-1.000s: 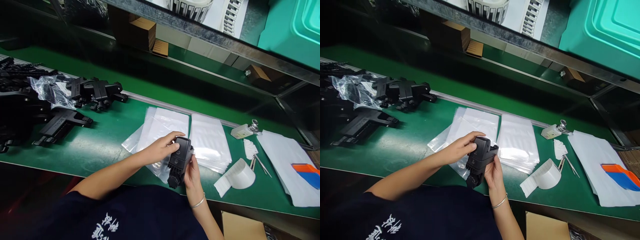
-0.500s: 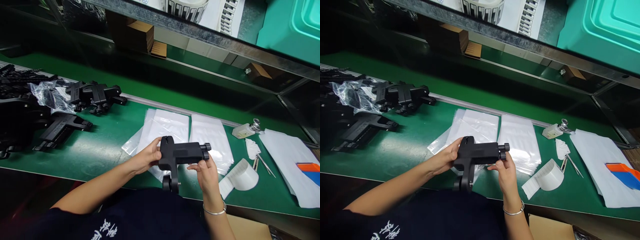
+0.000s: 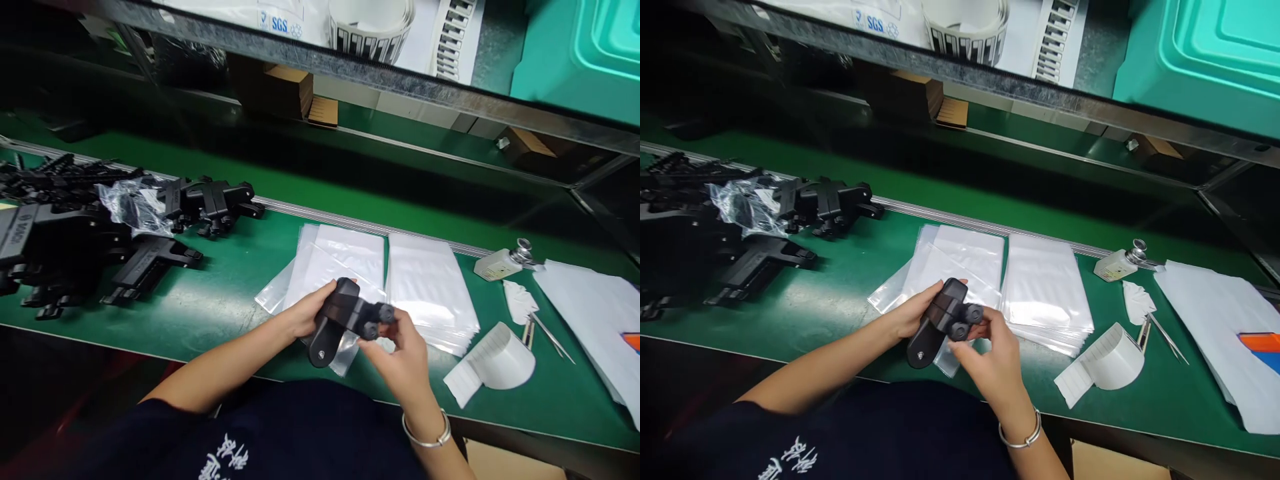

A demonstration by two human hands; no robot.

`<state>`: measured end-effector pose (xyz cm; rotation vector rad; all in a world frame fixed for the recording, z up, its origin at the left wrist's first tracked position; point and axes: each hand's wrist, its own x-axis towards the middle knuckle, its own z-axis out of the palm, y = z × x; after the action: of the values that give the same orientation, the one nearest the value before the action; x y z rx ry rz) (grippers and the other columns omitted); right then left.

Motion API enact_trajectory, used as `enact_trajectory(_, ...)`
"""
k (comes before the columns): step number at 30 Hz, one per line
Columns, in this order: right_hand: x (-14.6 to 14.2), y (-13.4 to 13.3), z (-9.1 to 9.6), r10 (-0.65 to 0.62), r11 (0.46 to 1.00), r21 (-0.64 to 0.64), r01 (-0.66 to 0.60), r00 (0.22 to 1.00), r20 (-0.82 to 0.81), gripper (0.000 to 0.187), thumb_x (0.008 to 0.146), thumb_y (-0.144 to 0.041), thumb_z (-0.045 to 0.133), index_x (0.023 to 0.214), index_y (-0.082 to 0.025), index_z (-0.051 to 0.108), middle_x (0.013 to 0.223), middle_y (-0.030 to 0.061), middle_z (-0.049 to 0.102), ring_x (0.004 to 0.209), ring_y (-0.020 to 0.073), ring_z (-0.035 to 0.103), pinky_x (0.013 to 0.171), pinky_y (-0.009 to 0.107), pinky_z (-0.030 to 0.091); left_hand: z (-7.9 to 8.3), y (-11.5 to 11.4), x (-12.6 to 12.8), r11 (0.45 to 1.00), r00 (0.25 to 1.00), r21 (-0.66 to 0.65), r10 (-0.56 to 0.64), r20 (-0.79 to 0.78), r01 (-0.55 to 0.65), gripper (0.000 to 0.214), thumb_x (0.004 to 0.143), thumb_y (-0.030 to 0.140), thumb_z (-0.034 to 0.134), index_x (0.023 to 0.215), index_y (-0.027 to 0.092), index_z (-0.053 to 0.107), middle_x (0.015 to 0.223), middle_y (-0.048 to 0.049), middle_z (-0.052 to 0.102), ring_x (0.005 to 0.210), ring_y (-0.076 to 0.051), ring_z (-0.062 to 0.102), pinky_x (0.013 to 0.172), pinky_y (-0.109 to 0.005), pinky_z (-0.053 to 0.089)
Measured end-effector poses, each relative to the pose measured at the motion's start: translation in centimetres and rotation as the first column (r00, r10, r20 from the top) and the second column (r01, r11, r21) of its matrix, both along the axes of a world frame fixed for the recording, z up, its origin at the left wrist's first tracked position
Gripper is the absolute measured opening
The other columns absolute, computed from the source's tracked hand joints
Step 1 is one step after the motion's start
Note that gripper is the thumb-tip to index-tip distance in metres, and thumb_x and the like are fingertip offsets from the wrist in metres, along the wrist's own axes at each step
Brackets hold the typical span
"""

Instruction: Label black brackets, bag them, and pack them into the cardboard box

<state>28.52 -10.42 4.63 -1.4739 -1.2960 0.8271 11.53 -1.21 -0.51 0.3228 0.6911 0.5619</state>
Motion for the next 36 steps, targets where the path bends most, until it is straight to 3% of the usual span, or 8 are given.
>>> enact_trajectory(7,-0.9,-0.7,1.0,0.071,0.987,0.134,-0.088,0.990,0.124,0.046,0.068,-0.032,0.080,0.111,-0.026,0.065,0.086,0.0038,0.070,0.072,0.0219,0.065,0.068,0.036,0.056,0.4,-0.1,1.9,0.996,0.998,0.075,-0.051,-0.042,0.055,0.063,0.085,0.058,0.058,0.136,0.021,0.053,0.083,-0.0058,0.073,0.065,-0.020,0.066,0.065,-0.031,0.052)
enact_trajectory(10,3.6,-1.6,0.6,0.083,0.991,0.097,-0.089,0.995,0.061,0.058,0.072,-0.036,0.077,0.127,-0.028,0.059,0.106,0.0056,0.070,0.083,0.0216,0.066,0.074,0.036,0.055,1.1,0.4,1.3,0.977,0.971,0.204,-0.005,-0.237,0.055,0.064,0.079,0.060,0.063,0.128,0.020,0.058,0.090,-0.0066,0.073,0.073,-0.021,0.067,0.067,-0.031,0.053)
enact_trajectory(12,8.9,-3.1,-0.1,-0.133,0.988,0.083,0.130,0.991,0.033,0.047,0.079,-0.037,0.068,0.124,-0.027,0.061,0.107,0.0056,0.070,0.084,0.0201,0.065,0.072,0.034,0.053,1.1,1.4,0.4,0.933,0.905,0.349,0.070,-0.420,0.090,0.065,0.074,0.059,0.068,0.126,0.021,0.058,0.106,-0.0062,0.071,0.088,-0.023,0.068,0.076,-0.030,0.054)
enact_trajectory(15,17.8,-6.8,-2.0,-0.648,0.761,0.093,0.642,0.749,0.137,0.027,0.079,-0.042,0.062,0.095,-0.021,0.071,0.093,0.0072,0.070,0.080,0.0216,0.061,0.074,0.036,0.049,0.3,3.1,-1.1,0.793,0.735,0.541,0.185,-0.652,0.281,0.073,0.073,0.068,0.061,0.129,0.021,0.053,0.132,-0.0083,0.059,0.116,-0.029,0.058,0.094,-0.037,0.050)
enact_trajectory(17,22.4,-8.7,-3.5,-0.779,0.622,0.014,0.783,0.616,0.113,0.032,0.075,-0.046,0.063,0.091,-0.019,0.069,0.084,0.0075,0.069,0.078,0.0225,0.060,0.072,0.037,0.048,-0.3,3.6,-1.9,0.675,0.592,0.580,0.257,-0.764,0.455,0.073,0.076,0.071,0.052,0.128,0.019,0.052,0.139,-0.0124,0.052,0.127,-0.035,0.049,0.104,-0.046,0.043)
enact_trajectory(22,26.9,-7.6,-6.7,-0.786,0.618,-0.103,0.780,0.617,-0.044,0.051,0.075,-0.055,0.057,0.105,-0.015,0.062,0.072,0.0046,0.067,0.059,0.0171,0.060,0.055,0.030,0.047,0.9,2.9,-0.2,0.395,0.303,0.570,0.560,-0.771,0.720,0.060,0.078,0.061,0.050,0.127,0.026,0.051,0.134,-0.0093,0.055,0.112,-0.042,0.055,0.089,-0.056,0.048)
enact_trajectory(31,21.6,-6.3,-6.1,-0.595,0.782,0.079,0.618,0.779,-0.199,0.035,0.073,-0.037,0.068,0.104,-0.021,0.065,0.082,0.0016,0.068,0.073,0.0164,0.062,0.067,0.030,0.049,4.9,-0.4,17.0,0.220,0.781,0.778,0.096,-0.618,0.588,0.033,0.085,0.045,0.053,0.101,0.021,0.068,0.105,-0.0084,0.072,0.101,-0.027,0.065,0.092,-0.038,0.048)
enact_trajectory(36,18.3,-8.6,-5.4,-0.457,0.872,0.089,0.481,0.866,-0.201,0.031,0.083,-0.034,0.064,0.112,-0.024,0.059,0.084,0.0018,0.070,0.073,0.0178,0.064,0.068,0.031,0.050,3.6,-3.5,24.1,0.326,0.858,0.809,-0.346,-0.380,0.490,0.047,0.077,0.030,0.067,0.122,0.019,0.059,0.097,-0.0063,0.073,0.093,-0.022,0.067,0.085,-0.033,0.049)
